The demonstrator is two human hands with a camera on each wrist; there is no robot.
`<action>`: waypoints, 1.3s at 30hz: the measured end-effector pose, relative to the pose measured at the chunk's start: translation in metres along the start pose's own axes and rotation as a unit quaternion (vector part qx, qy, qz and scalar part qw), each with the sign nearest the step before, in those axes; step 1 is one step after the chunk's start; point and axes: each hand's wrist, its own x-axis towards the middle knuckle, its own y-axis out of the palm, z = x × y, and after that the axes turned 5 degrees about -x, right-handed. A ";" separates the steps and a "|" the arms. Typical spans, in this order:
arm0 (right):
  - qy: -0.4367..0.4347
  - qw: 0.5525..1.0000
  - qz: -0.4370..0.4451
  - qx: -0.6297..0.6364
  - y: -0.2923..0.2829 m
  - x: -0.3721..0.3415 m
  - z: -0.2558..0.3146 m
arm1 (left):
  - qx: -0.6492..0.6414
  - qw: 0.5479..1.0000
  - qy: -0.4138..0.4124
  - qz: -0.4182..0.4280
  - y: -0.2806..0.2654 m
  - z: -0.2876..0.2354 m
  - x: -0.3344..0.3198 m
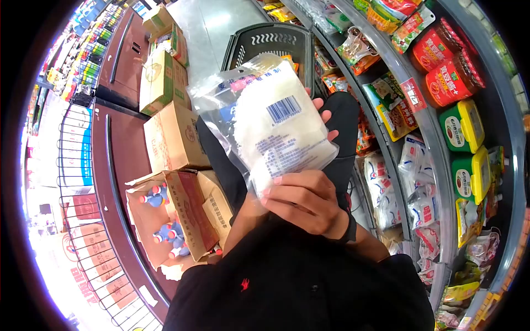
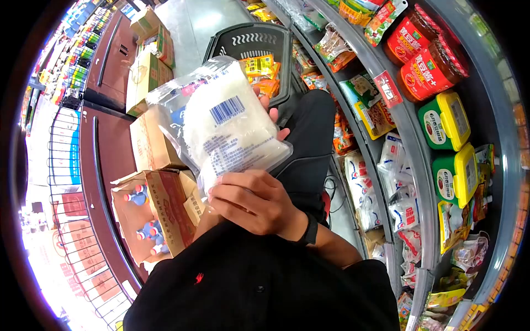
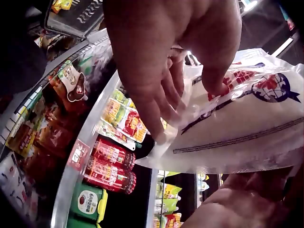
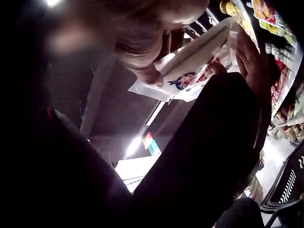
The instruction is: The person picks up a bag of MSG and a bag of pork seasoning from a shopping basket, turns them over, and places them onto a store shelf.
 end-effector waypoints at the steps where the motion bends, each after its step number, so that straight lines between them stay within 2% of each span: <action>1: -0.005 1.000 0.005 -0.004 -0.002 0.001 -0.002 | 0.004 1.000 0.000 0.003 -0.001 -0.001 0.001; 4: -0.007 1.000 0.009 -0.003 -0.002 0.001 -0.008 | 0.008 1.000 0.006 0.011 -0.005 0.000 0.004; 7: 0.015 0.999 -0.038 0.016 0.002 -0.005 -0.018 | 0.055 0.996 0.034 -0.064 0.004 0.002 0.001; 8: 0.026 0.998 -0.061 0.021 0.004 -0.010 -0.021 | 0.107 0.990 0.056 -0.074 0.002 0.006 -0.001; 9: 0.092 0.991 -0.080 0.054 0.002 -0.014 -0.021 | 0.101 0.989 0.053 -0.090 -0.008 0.002 -0.002; 11: 0.220 0.961 -0.131 0.101 -0.003 -0.024 -0.021 | 0.218 0.965 0.039 -0.138 -0.029 -0.009 -0.006; 12: 0.263 0.947 -0.149 0.105 -0.006 -0.029 -0.024 | 0.372 0.915 0.043 -0.149 -0.033 -0.015 -0.002; 13: 0.283 0.940 -0.164 0.096 -0.010 -0.031 -0.030 | 0.518 0.841 0.049 -0.147 -0.038 -0.015 0.004; 14: 0.325 0.934 -0.137 0.049 -0.020 -0.038 -0.036 | 0.565 0.797 0.039 -0.208 -0.031 -0.006 0.011; 15: 0.368 0.923 -0.110 0.008 -0.027 -0.048 -0.041 | 0.606 0.762 0.040 -0.223 -0.035 0.001 0.014; 16: 0.461 0.875 -0.129 0.071 -0.027 -0.065 -0.046 | 0.645 0.725 0.040 -0.238 -0.039 0.008 0.017; 17: 0.567 0.786 -0.156 0.189 -0.027 -0.083 -0.048 | 0.666 0.715 0.025 -0.211 -0.052 0.016 0.019; 19: 0.588 0.732 -0.219 0.266 -0.034 -0.117 -0.060 | 0.706 0.690 0.002 -0.159 -0.073 0.031 0.020; 20: 0.631 0.667 -0.253 0.306 -0.044 -0.126 -0.059 | 0.690 0.708 -0.022 -0.151 -0.079 0.043 0.022; 21: 0.627 0.617 -0.313 0.359 -0.048 -0.145 -0.063 | 0.668 0.732 -0.039 -0.132 -0.096 0.053 0.025; 23: 0.602 0.590 -0.364 0.396 -0.070 -0.170 -0.063 | 0.668 0.737 -0.075 -0.077 -0.108 0.084 0.035; 27: 0.521 0.594 -0.532 0.304 -0.096 -0.225 -0.074 | 0.615 0.775 -0.145 0.011 -0.133 0.162 0.074; 29: 0.469 0.596 -0.605 0.243 -0.117 -0.239 -0.080 | 0.622 0.735 -0.268 -0.019 -0.154 0.200 0.096; 30: 0.463 0.583 -0.631 0.217 -0.127 -0.267 -0.091 | 0.608 0.726 -0.320 -0.023 -0.150 0.219 0.110; 31: 0.419 0.587 -0.671 0.175 -0.136 -0.279 -0.103 | 0.592 0.717 -0.367 -0.029 -0.146 0.238 0.120; 32: 0.377 0.621 -0.672 0.143 -0.150 -0.289 -0.111 | 0.571 0.745 -0.344 0.004 -0.150 0.257 0.123; 33: 0.372 0.597 -0.693 0.158 -0.168 -0.302 -0.121 | 0.551 0.770 -0.319 0.040 -0.157 0.277 0.129; 34: 0.365 0.573 -0.714 0.171 -0.186 -0.315 -0.130 | 0.526 0.798 -0.287 0.063 -0.186 0.304 0.133; 35: 0.399 0.541 -0.718 0.183 -0.207 -0.305 -0.130 | 0.498 0.824 -0.258 0.085 -0.211 0.323 0.135; 39: 0.463 0.534 -0.699 0.109 -0.279 -0.351 -0.140 | 0.440 0.843 -0.305 0.058 -0.201 0.336 0.129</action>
